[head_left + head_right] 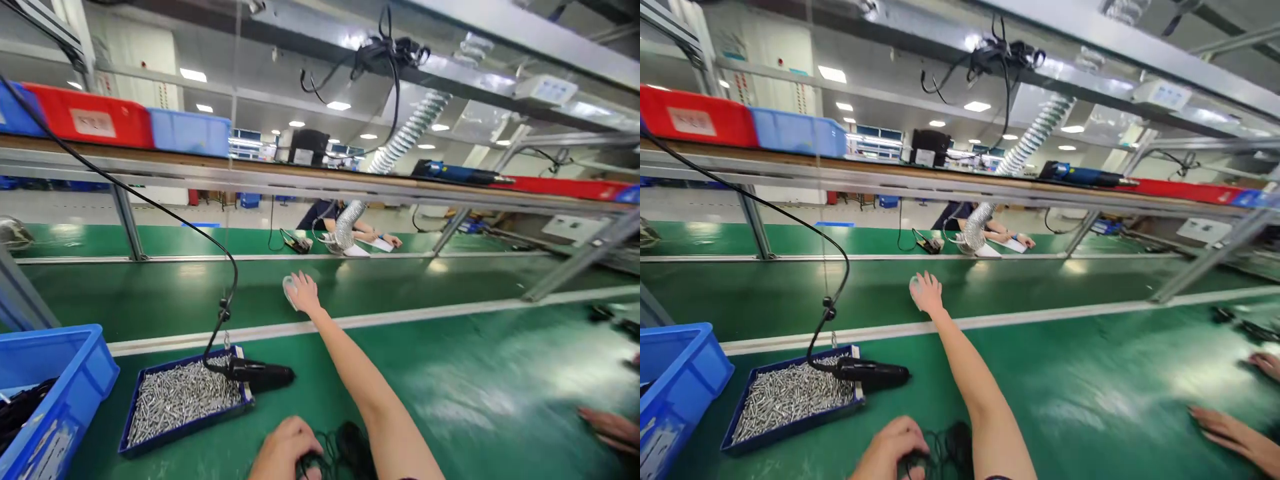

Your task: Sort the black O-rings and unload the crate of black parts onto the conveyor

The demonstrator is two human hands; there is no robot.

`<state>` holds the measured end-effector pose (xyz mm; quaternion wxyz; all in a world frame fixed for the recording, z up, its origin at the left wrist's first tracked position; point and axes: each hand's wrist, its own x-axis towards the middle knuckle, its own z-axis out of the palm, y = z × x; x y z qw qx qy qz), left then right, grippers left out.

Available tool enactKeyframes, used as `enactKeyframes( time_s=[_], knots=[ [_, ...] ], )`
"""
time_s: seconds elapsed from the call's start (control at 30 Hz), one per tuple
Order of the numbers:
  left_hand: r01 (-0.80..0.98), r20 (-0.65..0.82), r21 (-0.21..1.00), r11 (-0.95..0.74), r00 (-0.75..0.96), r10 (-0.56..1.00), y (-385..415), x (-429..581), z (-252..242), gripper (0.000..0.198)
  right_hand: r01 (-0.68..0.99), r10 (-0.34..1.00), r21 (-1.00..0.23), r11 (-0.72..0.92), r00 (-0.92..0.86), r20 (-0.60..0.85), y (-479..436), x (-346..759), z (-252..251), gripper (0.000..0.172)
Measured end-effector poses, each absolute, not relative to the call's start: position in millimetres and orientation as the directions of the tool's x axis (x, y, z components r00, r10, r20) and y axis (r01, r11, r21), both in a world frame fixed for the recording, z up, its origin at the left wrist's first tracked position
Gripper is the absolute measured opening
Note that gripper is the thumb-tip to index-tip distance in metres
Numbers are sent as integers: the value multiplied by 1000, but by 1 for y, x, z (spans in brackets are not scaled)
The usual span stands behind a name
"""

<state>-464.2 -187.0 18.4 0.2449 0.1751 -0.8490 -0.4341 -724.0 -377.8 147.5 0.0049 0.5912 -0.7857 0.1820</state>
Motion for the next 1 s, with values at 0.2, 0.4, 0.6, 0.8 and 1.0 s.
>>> enactKeyframes(
  time_s=[0.2, 0.4, 0.6, 0.8, 1.0],
  knots=[
    [-26, 220, 907, 421, -822, -525, -189, -457, 40, 28, -884, -995, -465, -38, -10, 101, -212, -699, 154, 18],
    [-230, 36, 916, 329, -770, -637, -191, -449, 59, 12, -859, -997, -507, -75, 55, 55, -44, -640, 106, 14],
    [-272, -135, 958, 89, -703, -698, -184, -434, 71, 21, -952, -987, -292, -91, 47, 154, -5, -616, 30, 9],
    [-216, -264, 964, -153, -732, -628, -161, -406, 73, 46, -936, -935, -325, -138, 16, 353, -10, -601, 27, 20],
    [-163, -295, 952, -258, -702, -649, -144, -388, 57, 73, -870, -818, -369, -326, 64, 572, -27, -559, 35, 29]
  ],
)
